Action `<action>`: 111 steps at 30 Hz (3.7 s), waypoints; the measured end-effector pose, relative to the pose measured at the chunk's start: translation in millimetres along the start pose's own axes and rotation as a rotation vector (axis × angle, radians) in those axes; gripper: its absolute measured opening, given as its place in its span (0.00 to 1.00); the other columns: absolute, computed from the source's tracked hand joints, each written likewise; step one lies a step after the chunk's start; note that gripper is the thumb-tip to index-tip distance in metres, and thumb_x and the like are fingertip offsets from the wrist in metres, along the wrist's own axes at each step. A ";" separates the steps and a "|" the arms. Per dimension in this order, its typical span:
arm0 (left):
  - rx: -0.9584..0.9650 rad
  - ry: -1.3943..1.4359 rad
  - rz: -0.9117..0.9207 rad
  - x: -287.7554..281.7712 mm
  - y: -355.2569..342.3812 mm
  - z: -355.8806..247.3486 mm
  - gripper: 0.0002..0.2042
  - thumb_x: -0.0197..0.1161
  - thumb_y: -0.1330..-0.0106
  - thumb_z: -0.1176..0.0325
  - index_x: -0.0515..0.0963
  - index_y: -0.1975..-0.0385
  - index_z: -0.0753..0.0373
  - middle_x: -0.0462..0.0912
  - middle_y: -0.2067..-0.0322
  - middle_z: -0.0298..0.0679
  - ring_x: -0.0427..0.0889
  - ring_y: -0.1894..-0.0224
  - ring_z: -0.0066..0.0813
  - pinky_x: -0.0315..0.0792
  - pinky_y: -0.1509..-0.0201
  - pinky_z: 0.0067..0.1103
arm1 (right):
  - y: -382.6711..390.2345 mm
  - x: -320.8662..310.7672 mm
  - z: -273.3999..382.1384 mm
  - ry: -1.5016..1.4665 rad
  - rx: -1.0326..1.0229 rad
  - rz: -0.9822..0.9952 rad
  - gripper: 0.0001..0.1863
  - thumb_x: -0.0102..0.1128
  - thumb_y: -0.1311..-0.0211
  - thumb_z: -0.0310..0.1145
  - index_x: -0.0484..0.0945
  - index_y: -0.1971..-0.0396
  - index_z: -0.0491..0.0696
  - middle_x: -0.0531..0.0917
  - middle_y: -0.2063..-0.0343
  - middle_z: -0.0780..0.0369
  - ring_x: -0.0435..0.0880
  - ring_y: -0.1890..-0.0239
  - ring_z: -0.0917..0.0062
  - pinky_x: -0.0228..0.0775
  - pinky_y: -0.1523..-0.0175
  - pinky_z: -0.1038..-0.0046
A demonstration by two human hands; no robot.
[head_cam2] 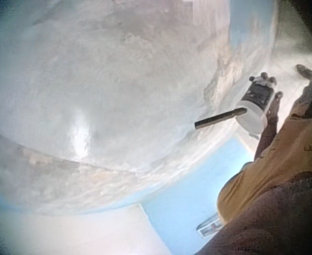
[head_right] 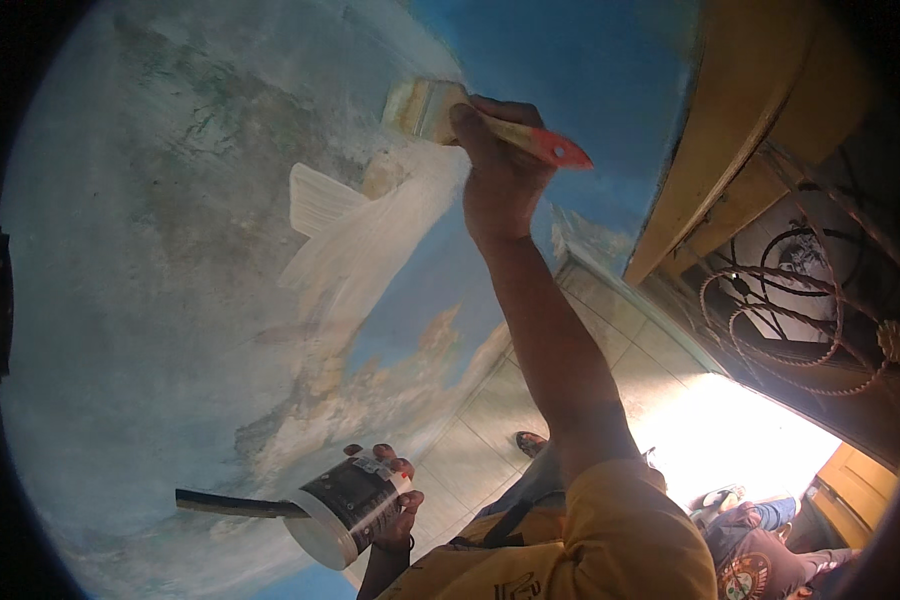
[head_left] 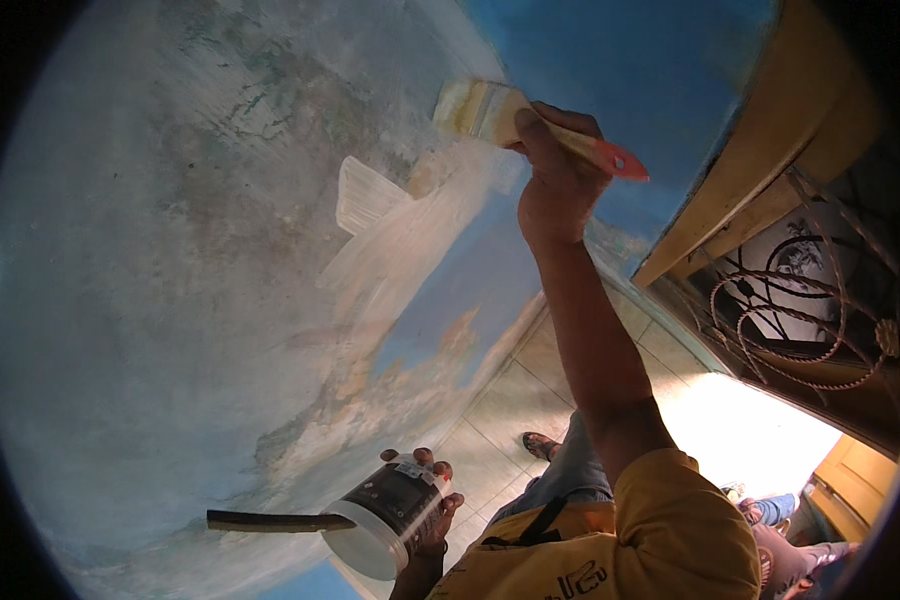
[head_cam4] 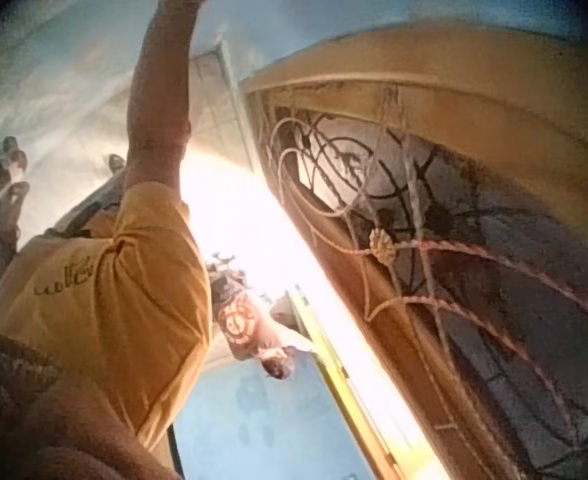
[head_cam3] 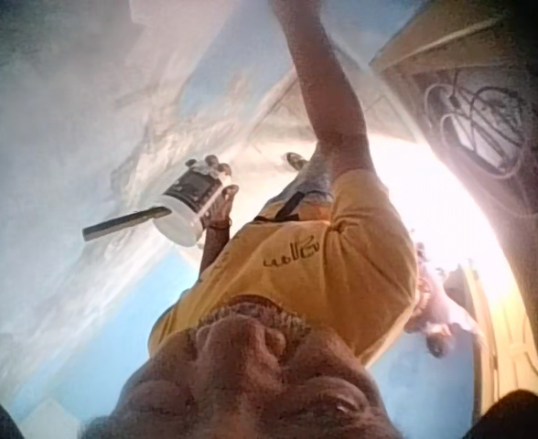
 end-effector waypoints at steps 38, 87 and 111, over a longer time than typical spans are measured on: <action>-0.007 -0.043 -0.015 9.9 1.5 -6.2 0.26 0.59 0.31 0.53 0.63 0.34 0.39 0.63 0.36 0.43 0.62 0.34 0.47 0.71 0.48 0.48 | -27.1 -32.2 -48.7 0.594 -0.087 -0.197 0.10 0.67 0.44 0.32 0.84 0.66 0.42 0.88 0.68 0.56 0.87 0.65 0.68 0.75 0.58 0.68; 0.060 -0.088 -0.054 -51.7 31.2 -30.1 0.24 0.59 0.31 0.53 0.65 0.35 0.37 0.62 0.39 0.42 0.62 0.37 0.45 0.74 0.49 0.47 | 165.8 47.3 -10.4 0.254 -0.482 0.864 0.12 0.68 0.43 0.26 0.81 0.58 0.48 0.84 0.55 0.60 0.82 0.51 0.63 0.76 0.47 0.66; 0.149 -0.173 0.020 -29.5 15.2 -19.2 0.24 0.60 0.31 0.53 0.65 0.36 0.40 0.64 0.41 0.47 0.65 0.41 0.50 0.77 0.53 0.48 | -69.3 87.7 81.2 0.626 -0.920 0.589 0.07 0.65 0.40 0.21 0.82 0.62 0.45 0.85 0.62 0.57 0.85 0.58 0.65 0.79 0.52 0.66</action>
Point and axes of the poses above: each hand's wrist, its own y-axis away from the middle knuckle, its own x-axis out of the palm, z = x × y, the point moved 6 cm from there along -y, towards the middle knuckle
